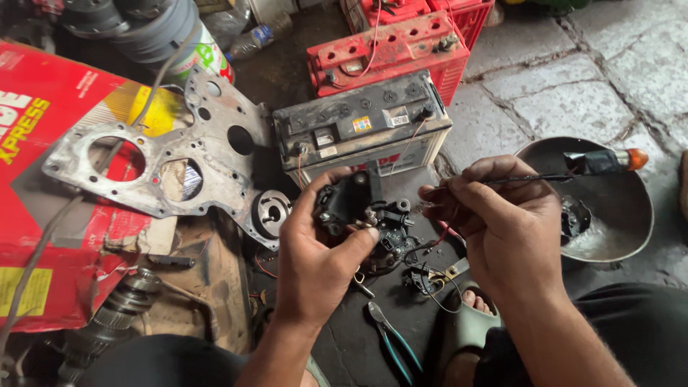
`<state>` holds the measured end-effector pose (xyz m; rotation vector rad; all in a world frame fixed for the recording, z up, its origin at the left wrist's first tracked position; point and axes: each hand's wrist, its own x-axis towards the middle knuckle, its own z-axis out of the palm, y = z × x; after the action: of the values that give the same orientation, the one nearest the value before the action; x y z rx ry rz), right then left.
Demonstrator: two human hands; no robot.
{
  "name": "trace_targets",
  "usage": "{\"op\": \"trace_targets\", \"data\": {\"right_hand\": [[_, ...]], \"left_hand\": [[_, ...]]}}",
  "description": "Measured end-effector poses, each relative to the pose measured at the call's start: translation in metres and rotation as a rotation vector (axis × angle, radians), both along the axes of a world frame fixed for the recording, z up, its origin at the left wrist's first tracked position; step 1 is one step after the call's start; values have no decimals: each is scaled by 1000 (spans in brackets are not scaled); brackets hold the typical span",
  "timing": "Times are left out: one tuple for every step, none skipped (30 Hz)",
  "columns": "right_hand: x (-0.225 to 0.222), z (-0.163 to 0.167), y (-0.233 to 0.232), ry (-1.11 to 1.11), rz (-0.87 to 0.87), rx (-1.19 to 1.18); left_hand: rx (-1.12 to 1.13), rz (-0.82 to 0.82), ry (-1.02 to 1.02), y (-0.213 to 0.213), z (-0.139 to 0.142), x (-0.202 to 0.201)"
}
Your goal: The person tests a small black electrical component by connecting wires to a car battery and using a test light to check continuity across terminals. The test light illuminates when a circuit is completed, and the person repeatedly probes different points on the component.
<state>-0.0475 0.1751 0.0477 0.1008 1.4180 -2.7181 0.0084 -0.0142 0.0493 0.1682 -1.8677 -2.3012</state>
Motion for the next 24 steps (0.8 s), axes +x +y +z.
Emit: {"op": "trace_targets", "data": {"right_hand": [[2, 3, 0, -5, 6, 7], [3, 5, -1, -8, 31, 31], [4, 6, -2, -11, 54, 55], [6, 7, -3, -15, 77, 79], [9, 7, -3, 5, 75, 124], [11, 8, -3, 24, 72, 168], [13, 8, -2, 43, 67, 214], [15, 9, -1, 58, 52, 211], [17, 10, 0, 72, 36, 209], [18, 11, 1, 86, 19, 207], [21, 12, 1, 157, 21, 226], [25, 13, 1, 229, 24, 244], [29, 13, 0, 300, 26, 263], [33, 13, -3, 301, 34, 321], [37, 11, -7, 302, 41, 377], [42, 10, -12, 301, 49, 433], [46, 9, -15, 429, 43, 513], [49, 7, -19, 558, 37, 594], [52, 6, -21, 686, 31, 673], [54, 6, -23, 726, 18, 704], [55, 6, -24, 766, 4, 734], [55, 6, -25, 806, -9, 764], [55, 7, -25, 806, -41, 757], [55, 8, -26, 803, -72, 751]], "left_hand": [[-18, -7, 32, 3, 0, 2], [-36, -14, 63, 5, 0, 3], [-55, -23, 93, 7, 1, 4], [-86, -8, 106, 9, 0, 6], [-117, 5, 118, 11, 0, 7], [-148, 18, 130, 11, 1, 9], [-151, 19, 125, 12, 1, 10], [-156, 20, 120, 12, 1, 10], [-160, 20, 114, 12, 1, 11], [-203, 38, 105, 11, 1, 12], [-244, 56, 96, 11, 1, 12], [-286, 74, 87, 11, 0, 13], [-259, 72, 73, 12, 0, 13], [-232, 70, 60, 13, -1, 12], [-205, 67, 46, 13, -1, 12], [-242, 81, 25, 13, -1, 13], [-278, 94, 4, 14, 0, 13], [-313, 108, -17, 14, 1, 13], [-368, 113, -6, 14, 3, 14], [-423, 119, 5, 14, 5, 15], [-479, 125, 17, 14, 7, 16], [-479, 132, -25, 15, 9, 15], [-480, 137, -67, 17, 11, 14], [-479, 142, -111, 19, 13, 14]]}}
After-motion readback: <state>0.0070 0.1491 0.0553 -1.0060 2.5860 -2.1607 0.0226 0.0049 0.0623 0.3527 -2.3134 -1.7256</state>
